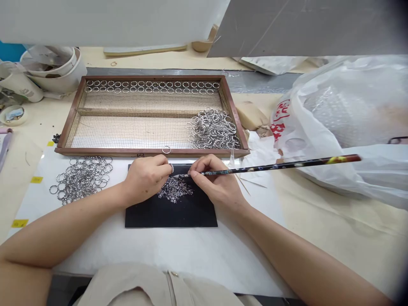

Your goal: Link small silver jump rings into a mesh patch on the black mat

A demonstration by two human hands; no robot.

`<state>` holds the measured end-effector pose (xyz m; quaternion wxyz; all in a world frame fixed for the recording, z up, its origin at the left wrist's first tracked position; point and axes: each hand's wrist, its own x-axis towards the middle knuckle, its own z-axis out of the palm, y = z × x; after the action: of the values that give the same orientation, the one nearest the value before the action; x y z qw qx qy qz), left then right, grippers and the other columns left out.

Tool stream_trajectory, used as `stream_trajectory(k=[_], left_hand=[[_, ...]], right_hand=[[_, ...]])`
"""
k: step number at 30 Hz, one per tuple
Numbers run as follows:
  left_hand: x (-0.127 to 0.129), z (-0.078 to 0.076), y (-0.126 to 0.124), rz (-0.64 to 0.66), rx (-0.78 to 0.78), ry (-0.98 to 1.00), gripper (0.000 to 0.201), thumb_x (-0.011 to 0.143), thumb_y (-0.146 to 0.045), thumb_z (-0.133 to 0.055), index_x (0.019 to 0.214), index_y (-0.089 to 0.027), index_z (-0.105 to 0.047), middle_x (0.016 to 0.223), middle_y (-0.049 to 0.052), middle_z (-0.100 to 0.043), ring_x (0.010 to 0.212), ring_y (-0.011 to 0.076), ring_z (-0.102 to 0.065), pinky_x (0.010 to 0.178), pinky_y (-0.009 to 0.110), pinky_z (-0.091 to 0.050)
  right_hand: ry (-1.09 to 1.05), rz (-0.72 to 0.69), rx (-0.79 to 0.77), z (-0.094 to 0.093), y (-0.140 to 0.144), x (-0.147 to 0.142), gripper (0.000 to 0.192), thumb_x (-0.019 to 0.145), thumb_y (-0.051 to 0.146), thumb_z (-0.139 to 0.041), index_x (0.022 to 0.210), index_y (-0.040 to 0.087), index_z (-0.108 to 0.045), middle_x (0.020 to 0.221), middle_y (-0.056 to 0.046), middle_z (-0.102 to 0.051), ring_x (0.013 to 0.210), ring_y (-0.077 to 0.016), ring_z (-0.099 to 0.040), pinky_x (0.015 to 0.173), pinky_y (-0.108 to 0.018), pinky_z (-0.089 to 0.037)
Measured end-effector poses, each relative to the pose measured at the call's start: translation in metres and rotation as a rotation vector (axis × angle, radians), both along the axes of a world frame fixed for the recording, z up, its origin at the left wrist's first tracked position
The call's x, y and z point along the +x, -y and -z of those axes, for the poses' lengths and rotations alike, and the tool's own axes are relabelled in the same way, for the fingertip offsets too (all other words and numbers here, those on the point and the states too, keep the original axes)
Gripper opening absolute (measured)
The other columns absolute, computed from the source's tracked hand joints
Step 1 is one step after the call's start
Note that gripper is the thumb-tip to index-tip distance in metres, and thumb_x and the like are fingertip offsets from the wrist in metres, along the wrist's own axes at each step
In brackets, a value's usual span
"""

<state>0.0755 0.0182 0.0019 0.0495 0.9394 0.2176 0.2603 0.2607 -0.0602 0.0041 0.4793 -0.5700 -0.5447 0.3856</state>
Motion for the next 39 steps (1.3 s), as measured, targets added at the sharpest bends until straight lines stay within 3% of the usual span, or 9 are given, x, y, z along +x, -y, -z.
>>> stream_trajectory(k=[11,23,39], left_hand=[[0.0005,0.0002,-0.0004,0.003,0.001,0.002,0.019,0.085,-0.012,-0.05,0.069,-0.016,-0.06,0.073,0.0,-0.065,0.06,0.0094,-0.06,0.048,0.02,-0.039],[0.0005,-0.0023,0.0017,0.046,0.163,-0.035,0.023,0.085,-0.009,-0.047,0.066,-0.016,-0.057,0.07,-0.001,-0.064,0.052,0.0088,-0.052,0.046,0.024,-0.035],[0.0001,-0.0014,0.0029,0.061,0.195,-0.067,0.023,0.084,-0.007,-0.046,0.067,-0.016,-0.058,0.071,0.0,-0.064,0.054,0.0107,-0.053,0.046,0.026,-0.035]], right_hand=[[-0.007,0.006,0.021,-0.0013,0.0001,0.0007,0.016,0.081,0.018,-0.056,0.071,0.022,-0.044,0.069,0.001,-0.053,0.068,-0.0149,-0.051,0.06,-0.031,-0.039],[-0.272,0.021,0.21,0.0045,0.0,0.0046,0.013,0.085,0.017,-0.055,0.078,0.024,-0.046,0.075,0.002,-0.054,0.074,-0.0158,-0.056,0.073,-0.036,-0.044],[-0.267,-0.017,0.229,0.002,-0.0005,0.0027,0.014,0.084,0.014,-0.055,0.077,0.022,-0.048,0.075,0.002,-0.054,0.075,-0.0155,-0.056,0.069,-0.034,-0.043]])
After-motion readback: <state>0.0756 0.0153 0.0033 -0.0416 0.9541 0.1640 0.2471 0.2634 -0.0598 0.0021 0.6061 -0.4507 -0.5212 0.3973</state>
